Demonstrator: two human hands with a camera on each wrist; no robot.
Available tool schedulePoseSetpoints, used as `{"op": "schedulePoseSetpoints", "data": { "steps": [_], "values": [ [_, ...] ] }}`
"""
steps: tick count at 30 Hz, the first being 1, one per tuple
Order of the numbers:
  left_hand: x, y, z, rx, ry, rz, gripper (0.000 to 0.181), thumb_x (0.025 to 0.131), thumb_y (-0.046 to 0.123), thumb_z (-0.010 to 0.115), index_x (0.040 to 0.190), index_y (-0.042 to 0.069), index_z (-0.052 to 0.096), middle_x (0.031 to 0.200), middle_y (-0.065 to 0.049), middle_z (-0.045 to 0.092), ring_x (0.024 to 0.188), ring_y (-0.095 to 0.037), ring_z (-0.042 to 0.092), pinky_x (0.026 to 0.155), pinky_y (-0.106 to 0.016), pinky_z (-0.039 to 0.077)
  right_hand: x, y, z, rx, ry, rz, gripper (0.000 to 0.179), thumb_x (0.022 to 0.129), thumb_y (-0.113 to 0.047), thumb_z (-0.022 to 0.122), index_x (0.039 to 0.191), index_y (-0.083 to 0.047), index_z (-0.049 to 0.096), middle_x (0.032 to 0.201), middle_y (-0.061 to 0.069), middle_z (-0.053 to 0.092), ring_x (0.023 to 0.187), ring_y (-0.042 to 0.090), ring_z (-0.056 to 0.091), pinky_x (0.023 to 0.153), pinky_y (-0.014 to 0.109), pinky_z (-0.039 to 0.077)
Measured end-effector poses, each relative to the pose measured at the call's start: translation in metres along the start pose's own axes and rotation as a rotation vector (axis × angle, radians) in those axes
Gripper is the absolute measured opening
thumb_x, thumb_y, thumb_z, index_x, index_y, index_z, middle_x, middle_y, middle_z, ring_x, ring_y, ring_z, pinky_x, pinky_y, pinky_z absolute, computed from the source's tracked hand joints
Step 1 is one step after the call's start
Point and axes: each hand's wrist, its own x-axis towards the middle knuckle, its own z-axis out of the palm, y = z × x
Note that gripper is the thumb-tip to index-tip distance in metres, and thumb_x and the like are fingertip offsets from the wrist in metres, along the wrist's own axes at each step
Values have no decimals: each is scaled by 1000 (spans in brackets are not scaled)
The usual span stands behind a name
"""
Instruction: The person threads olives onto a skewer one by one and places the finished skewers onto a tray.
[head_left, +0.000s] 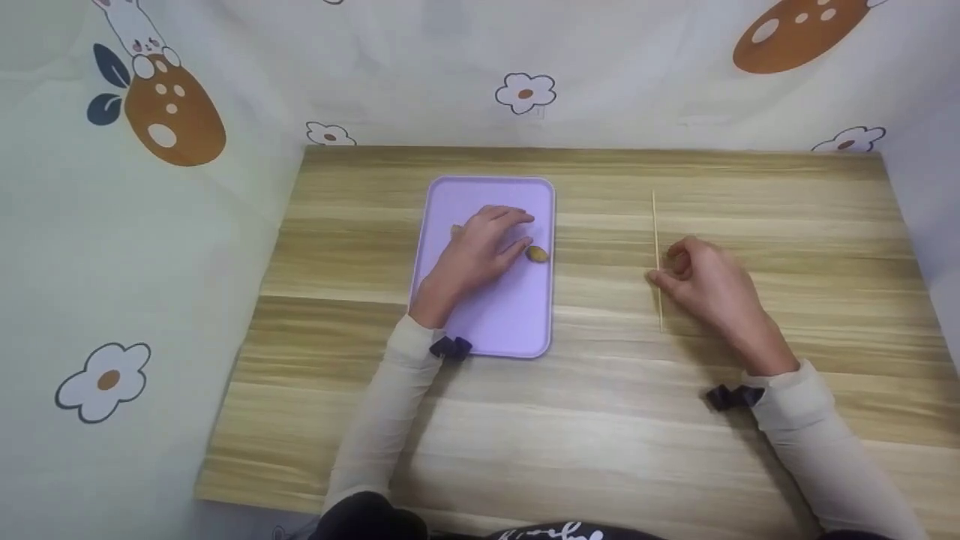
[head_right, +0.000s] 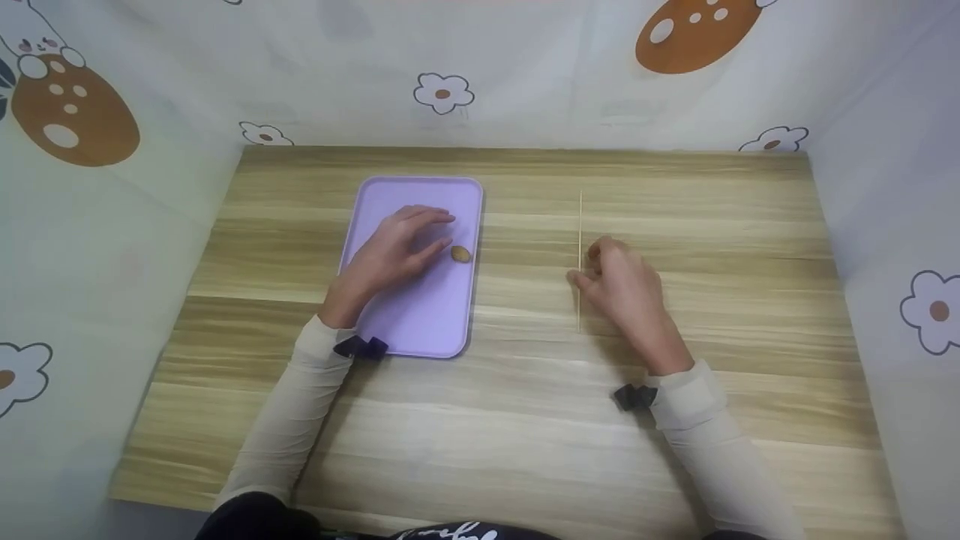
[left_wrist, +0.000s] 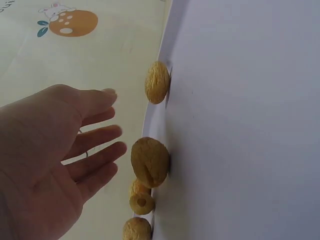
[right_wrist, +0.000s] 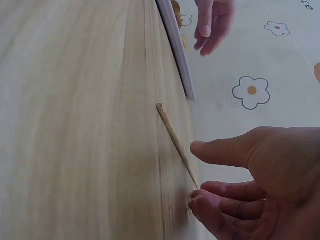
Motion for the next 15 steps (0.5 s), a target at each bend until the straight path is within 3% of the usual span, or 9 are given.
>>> {"op": "schedulePoseSetpoints", "data": {
  "steps": [7,15],
  "values": [
    [3,6,3,-41,-115,56,33,104,20,75,133,6,73,133,-11,77,128,-26,71,118,-38,54,-1,2,0,4,-24,9,39,96,-36,84,112,-1,75,96,17,81,87,31,78,77,51,62],
    [4,4,4,-45,-192,31,28,100,9,77,128,6,77,126,-9,80,119,-23,74,108,-33,60,-1,1,-4,-24,-71,36,24,99,-25,77,106,-2,78,95,15,81,86,29,75,73,39,57]
  ]
}}
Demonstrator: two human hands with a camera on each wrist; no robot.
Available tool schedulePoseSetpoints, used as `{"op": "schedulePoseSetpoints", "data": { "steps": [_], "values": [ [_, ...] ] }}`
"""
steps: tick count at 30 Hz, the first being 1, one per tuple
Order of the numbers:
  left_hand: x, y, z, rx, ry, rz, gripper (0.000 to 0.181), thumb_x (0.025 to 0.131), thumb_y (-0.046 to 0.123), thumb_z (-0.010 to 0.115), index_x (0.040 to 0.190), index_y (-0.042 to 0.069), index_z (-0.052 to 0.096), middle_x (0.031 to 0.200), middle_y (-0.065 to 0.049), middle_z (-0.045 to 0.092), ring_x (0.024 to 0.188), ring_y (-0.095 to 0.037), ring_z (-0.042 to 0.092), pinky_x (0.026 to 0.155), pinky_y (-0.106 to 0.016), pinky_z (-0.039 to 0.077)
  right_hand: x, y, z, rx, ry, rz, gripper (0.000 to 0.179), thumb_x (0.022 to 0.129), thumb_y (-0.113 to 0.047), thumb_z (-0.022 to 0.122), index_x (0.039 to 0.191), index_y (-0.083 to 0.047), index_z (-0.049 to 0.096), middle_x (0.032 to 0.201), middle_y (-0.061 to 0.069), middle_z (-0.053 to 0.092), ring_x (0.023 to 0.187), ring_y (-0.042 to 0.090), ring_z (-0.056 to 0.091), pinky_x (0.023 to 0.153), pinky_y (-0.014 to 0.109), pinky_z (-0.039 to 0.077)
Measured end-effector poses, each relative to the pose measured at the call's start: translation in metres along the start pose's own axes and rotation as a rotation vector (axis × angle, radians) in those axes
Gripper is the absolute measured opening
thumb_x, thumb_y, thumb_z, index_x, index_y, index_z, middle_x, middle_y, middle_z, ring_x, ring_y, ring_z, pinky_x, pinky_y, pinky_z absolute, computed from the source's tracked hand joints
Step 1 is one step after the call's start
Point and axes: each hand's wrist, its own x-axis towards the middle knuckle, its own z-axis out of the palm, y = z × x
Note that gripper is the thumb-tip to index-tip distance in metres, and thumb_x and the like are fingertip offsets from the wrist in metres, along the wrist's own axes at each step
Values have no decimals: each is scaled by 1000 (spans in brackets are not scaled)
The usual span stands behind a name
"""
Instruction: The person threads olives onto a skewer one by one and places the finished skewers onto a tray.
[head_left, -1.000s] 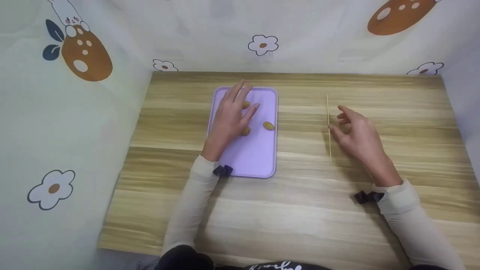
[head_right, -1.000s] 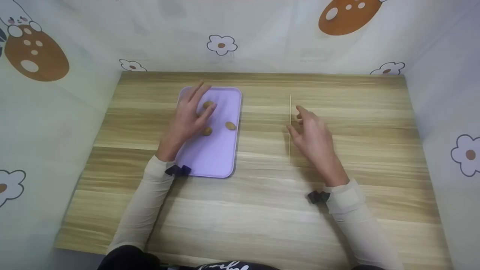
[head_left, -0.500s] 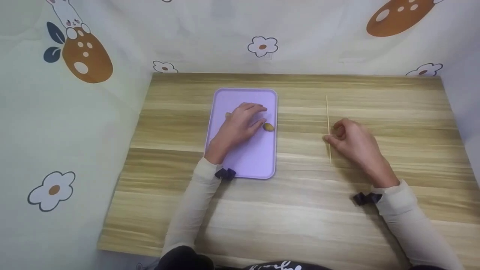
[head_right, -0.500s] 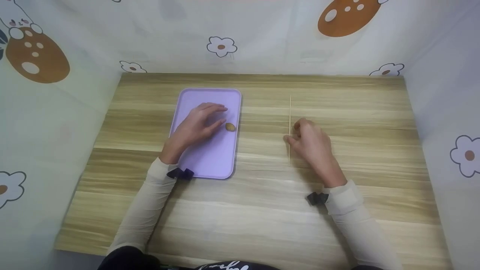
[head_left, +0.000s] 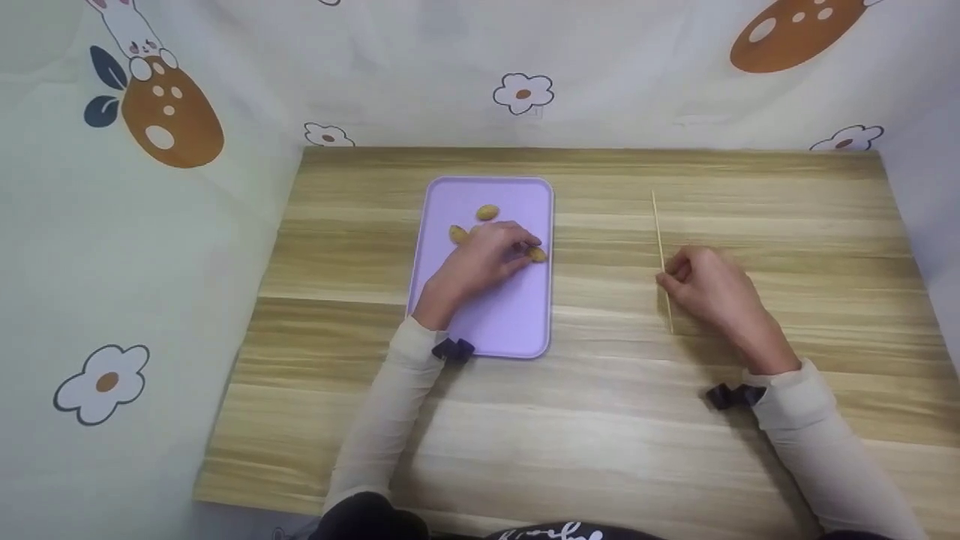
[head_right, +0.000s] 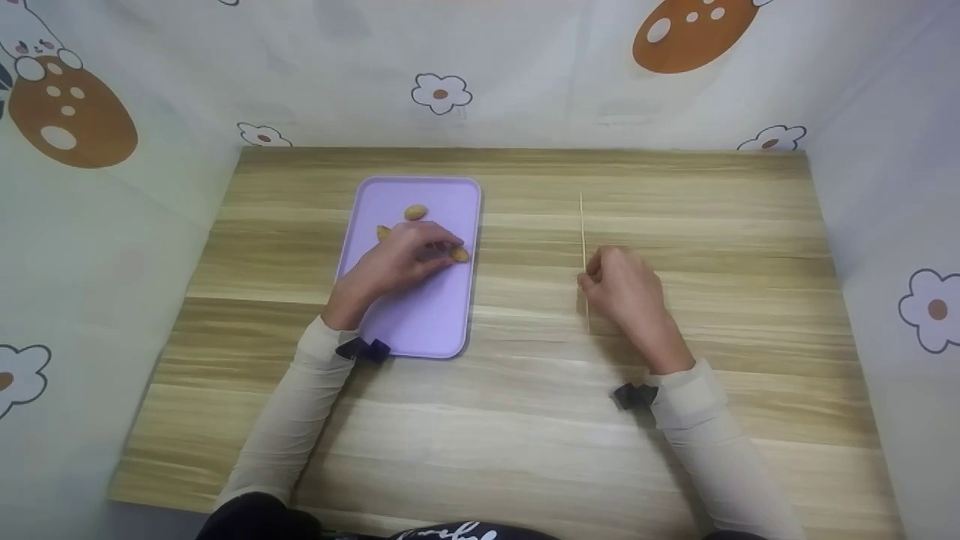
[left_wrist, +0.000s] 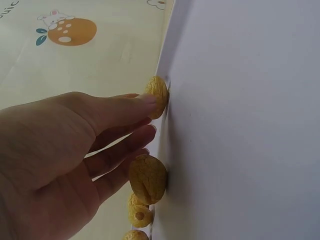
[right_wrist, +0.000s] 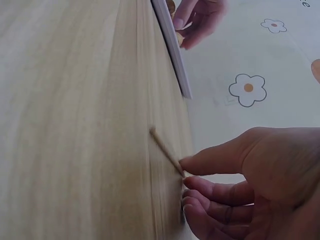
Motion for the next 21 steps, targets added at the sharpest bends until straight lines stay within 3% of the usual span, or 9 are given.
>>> {"op": "schedulePoseSetpoints", "data": {
  "steps": [5,13,21],
  "values": [
    [1,-2,2,5,0,-13,21,100,11,78,121,8,80,119,-6,81,113,-21,74,103,-33,61,-1,-2,-4,-27,-37,27,21,100,-19,72,109,-2,78,94,15,80,82,27,74,68,36,55],
    [1,0,3,-56,-15,-36,18,100,22,81,113,9,78,111,-5,80,105,-19,74,97,-31,62,-2,-3,-3,-129,-31,44,22,101,-21,65,110,-6,79,103,16,79,94,37,73,74,61,58],
    [2,-1,3,-99,3,4,21,102,18,78,120,6,75,116,-8,79,107,-19,75,98,-29,62,-3,-1,1,-148,-29,55,27,102,-18,54,108,-6,77,114,22,74,106,48,71,80,71,56]
  ]
}}
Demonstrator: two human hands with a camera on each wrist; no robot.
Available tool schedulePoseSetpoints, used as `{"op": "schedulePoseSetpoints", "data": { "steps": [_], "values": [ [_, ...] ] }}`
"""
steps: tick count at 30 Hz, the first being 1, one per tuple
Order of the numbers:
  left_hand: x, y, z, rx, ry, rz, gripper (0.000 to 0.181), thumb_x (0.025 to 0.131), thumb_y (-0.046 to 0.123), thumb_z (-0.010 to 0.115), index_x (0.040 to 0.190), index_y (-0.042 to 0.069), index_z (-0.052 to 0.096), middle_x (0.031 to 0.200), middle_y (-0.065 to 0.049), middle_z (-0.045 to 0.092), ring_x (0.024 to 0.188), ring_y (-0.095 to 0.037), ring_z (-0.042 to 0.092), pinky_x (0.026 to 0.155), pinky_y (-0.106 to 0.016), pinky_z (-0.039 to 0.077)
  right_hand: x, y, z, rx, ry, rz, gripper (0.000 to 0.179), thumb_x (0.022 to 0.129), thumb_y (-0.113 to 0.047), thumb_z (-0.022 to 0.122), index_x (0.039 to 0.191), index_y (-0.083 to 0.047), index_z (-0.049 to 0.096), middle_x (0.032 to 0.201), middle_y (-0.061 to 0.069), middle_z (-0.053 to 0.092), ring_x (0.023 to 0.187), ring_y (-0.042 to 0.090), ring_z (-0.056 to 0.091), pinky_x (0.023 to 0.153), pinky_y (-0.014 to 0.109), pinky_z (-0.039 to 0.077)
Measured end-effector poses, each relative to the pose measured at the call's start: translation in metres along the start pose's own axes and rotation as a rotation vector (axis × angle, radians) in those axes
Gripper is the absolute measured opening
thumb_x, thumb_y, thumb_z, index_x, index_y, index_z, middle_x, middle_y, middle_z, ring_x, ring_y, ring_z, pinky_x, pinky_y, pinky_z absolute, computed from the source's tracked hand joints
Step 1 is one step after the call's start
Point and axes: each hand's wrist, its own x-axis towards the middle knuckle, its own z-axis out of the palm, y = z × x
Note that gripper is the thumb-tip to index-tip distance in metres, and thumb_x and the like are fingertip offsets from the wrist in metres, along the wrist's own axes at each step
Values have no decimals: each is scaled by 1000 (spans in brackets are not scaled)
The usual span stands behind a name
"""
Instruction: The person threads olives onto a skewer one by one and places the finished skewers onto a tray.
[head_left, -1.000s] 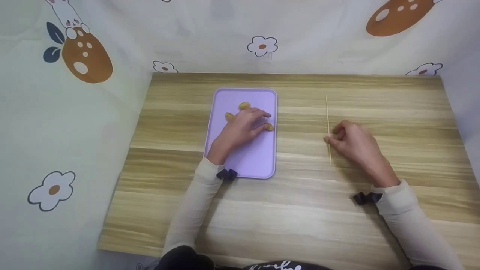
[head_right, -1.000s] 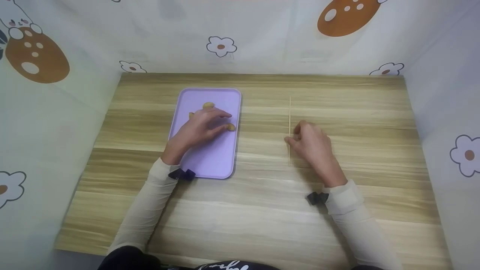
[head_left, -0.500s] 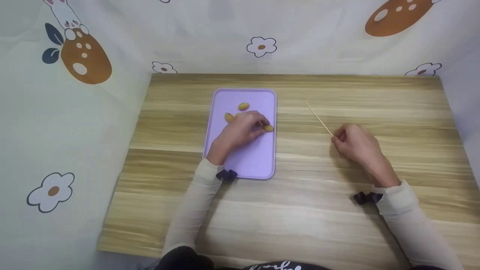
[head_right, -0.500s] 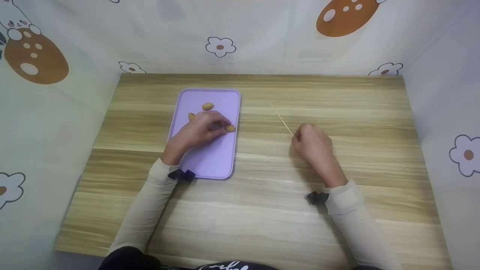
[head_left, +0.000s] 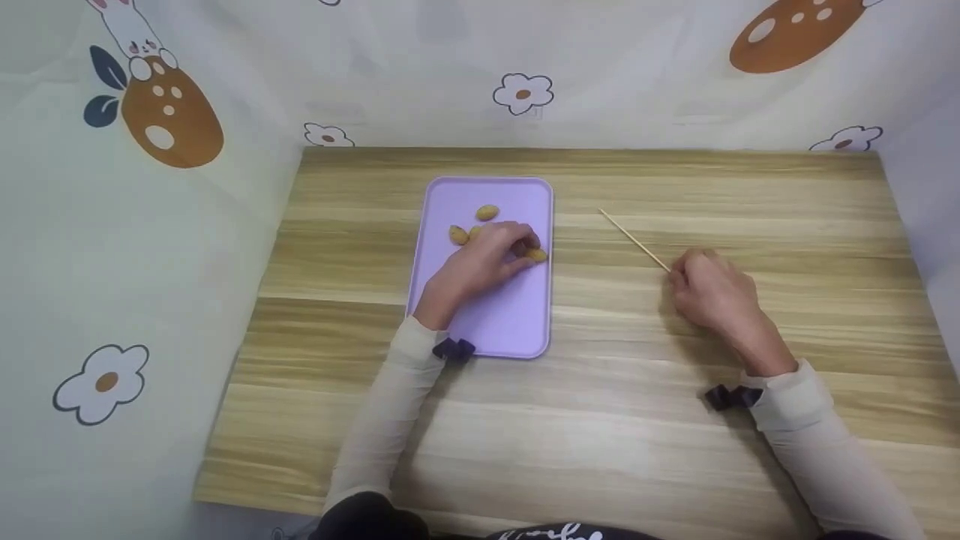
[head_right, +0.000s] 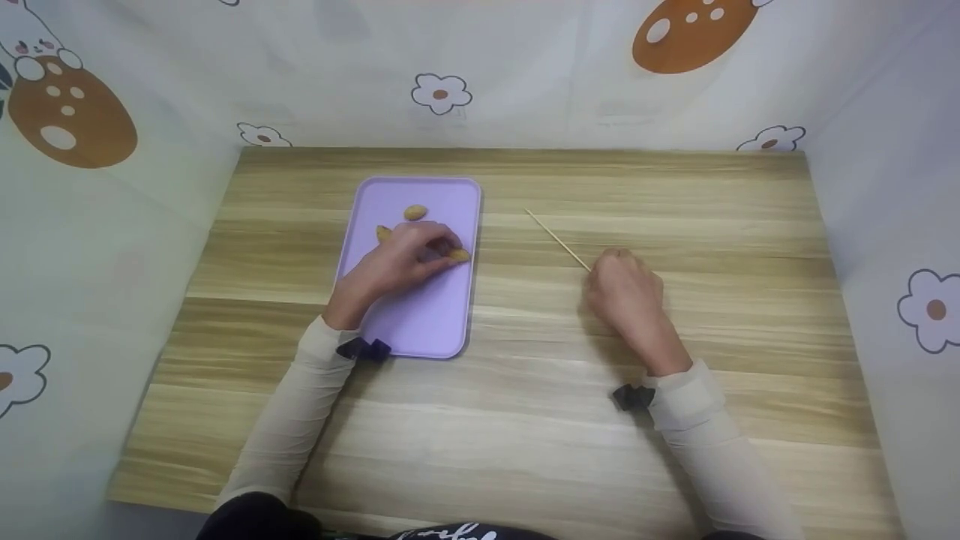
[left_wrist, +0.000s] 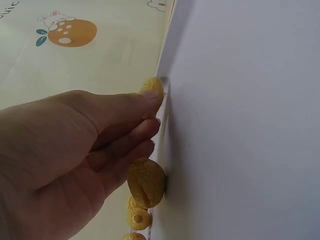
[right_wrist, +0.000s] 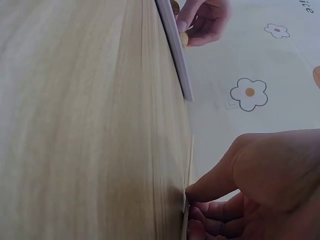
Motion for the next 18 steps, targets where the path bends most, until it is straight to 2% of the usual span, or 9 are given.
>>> {"op": "schedulePoseSetpoints", "data": {
  "steps": [3,6,10,13,18],
  "values": [
    [0,-1,-2,-28,44,15,25,104,17,76,125,5,74,121,-9,80,109,-19,77,100,-28,63,-1,1,0,20,10,3,25,101,-17,54,110,-5,74,114,24,71,107,49,70,82,70,55],
    [0,-1,-6,-106,94,16,26,104,13,75,129,5,74,122,-9,80,109,-18,78,100,-26,63,-2,1,-1,41,23,-11,21,102,-16,55,112,-4,69,112,22,70,104,46,68,80,66,55],
    [-2,-1,-10,-262,160,4,31,104,9,74,135,7,73,119,-9,80,107,-18,79,98,-24,64,-2,1,-2,72,49,-52,17,107,-16,55,115,-4,64,108,21,71,94,40,67,75,61,54],
    [-3,-3,-12,-404,209,1,34,104,10,73,138,7,71,118,-10,80,106,-25,80,97,-27,65,0,-1,-3,100,78,-88,17,110,-17,57,119,-3,64,107,21,73,88,37,66,74,58,53],
    [-4,-5,-18,-647,280,-23,35,104,13,74,138,6,69,117,-13,79,106,-29,80,97,-34,66,2,-3,-3,140,117,-131,24,109,-12,61,129,-2,69,114,24,77,98,40,72,81,60,56]
  ]
}}
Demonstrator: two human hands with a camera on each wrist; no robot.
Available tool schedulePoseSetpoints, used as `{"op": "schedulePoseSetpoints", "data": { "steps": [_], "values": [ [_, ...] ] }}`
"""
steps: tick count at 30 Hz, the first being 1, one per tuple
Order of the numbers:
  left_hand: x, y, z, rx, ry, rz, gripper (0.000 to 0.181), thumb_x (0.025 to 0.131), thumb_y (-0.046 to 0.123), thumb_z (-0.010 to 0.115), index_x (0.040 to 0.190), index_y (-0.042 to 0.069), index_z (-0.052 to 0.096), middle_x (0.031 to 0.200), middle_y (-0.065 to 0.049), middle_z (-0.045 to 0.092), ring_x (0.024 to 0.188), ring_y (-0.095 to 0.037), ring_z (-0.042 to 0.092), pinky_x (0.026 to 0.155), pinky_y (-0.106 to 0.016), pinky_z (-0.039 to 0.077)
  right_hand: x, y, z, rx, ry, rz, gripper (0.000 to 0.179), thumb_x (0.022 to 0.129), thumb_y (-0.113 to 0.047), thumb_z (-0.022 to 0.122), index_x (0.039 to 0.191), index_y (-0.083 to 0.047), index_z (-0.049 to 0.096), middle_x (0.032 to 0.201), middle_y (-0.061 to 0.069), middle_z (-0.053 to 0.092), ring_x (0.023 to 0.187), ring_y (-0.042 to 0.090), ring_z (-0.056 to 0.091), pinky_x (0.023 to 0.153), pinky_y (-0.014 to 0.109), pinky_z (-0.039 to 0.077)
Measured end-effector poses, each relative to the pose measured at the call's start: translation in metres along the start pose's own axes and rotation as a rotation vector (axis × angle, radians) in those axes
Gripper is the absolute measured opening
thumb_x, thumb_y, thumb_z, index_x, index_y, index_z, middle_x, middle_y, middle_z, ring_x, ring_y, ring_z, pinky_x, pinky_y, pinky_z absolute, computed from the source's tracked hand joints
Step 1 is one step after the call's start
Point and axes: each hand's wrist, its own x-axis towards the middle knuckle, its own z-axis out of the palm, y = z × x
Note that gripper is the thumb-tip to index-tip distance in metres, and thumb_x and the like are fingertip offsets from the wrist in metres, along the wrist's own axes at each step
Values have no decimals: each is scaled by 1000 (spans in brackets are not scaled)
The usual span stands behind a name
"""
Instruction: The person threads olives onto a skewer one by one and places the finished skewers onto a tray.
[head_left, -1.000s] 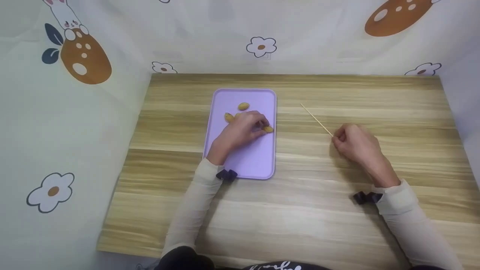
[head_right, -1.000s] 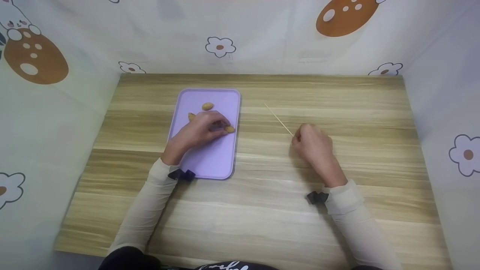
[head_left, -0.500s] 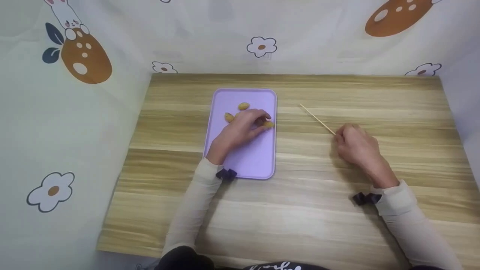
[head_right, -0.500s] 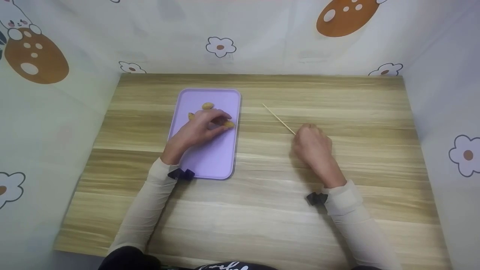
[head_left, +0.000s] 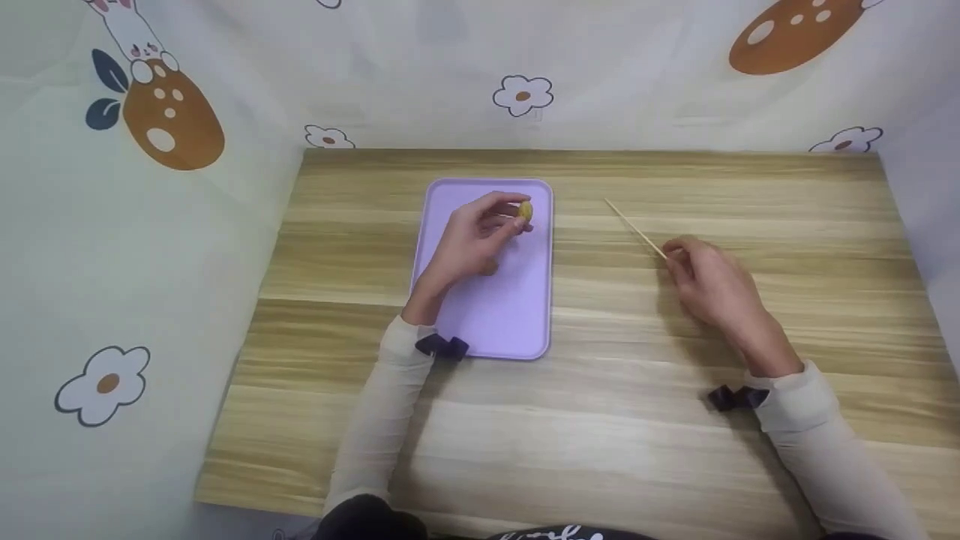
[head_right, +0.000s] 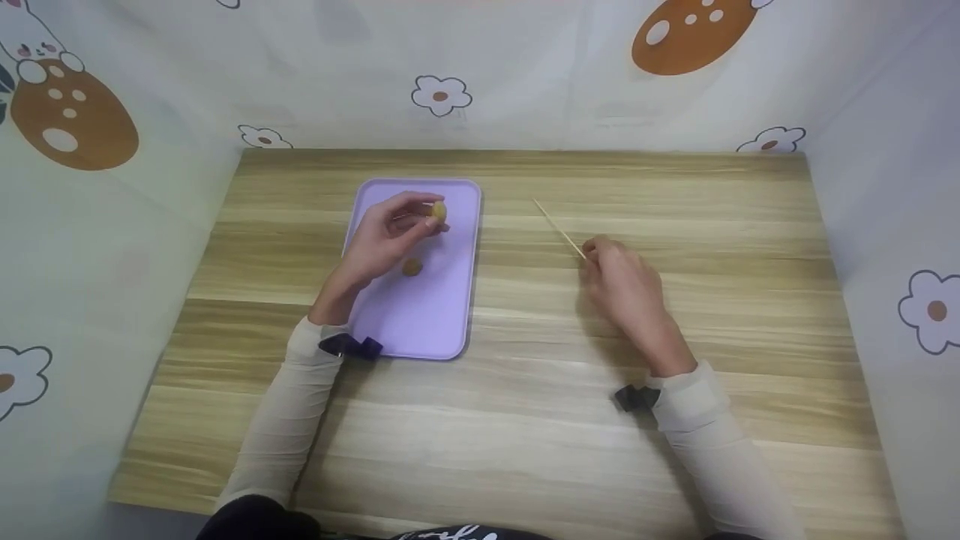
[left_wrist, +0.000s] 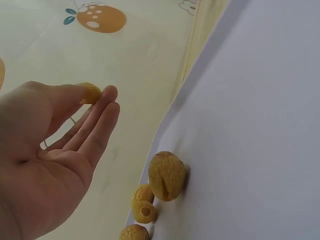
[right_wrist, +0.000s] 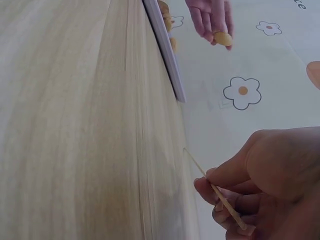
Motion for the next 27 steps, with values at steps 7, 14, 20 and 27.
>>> {"op": "schedulePoseSetpoints", "data": {
  "steps": [7,14,20,27],
  "values": [
    [1,5,-4,-267,57,-69,34,105,8,71,137,-1,64,123,-35,72,106,-28,80,102,-42,66,-1,-1,-1,-16,20,-10,22,104,-13,67,122,-7,79,109,17,80,91,35,70,76,57,54],
    [2,5,-3,-331,85,-83,37,108,10,68,143,1,62,123,-34,73,106,-29,80,103,-42,65,0,-10,0,63,75,-46,21,103,-12,71,121,-7,81,100,11,81,83,24,67,74,30,51],
    [3,6,-1,-358,132,-82,37,107,10,69,141,-4,61,122,-40,70,102,-27,80,102,-45,65,-3,-21,3,152,139,-179,17,102,-8,75,116,-5,82,96,7,82,82,13,68,71,11,52],
    [2,6,3,-378,161,-87,29,106,10,71,133,2,65,113,-25,76,99,-26,80,101,-45,66,-6,-33,7,165,170,-286,14,98,-9,81,111,-10,85,93,1,82,79,7,66,68,20,56]
  ]
}}
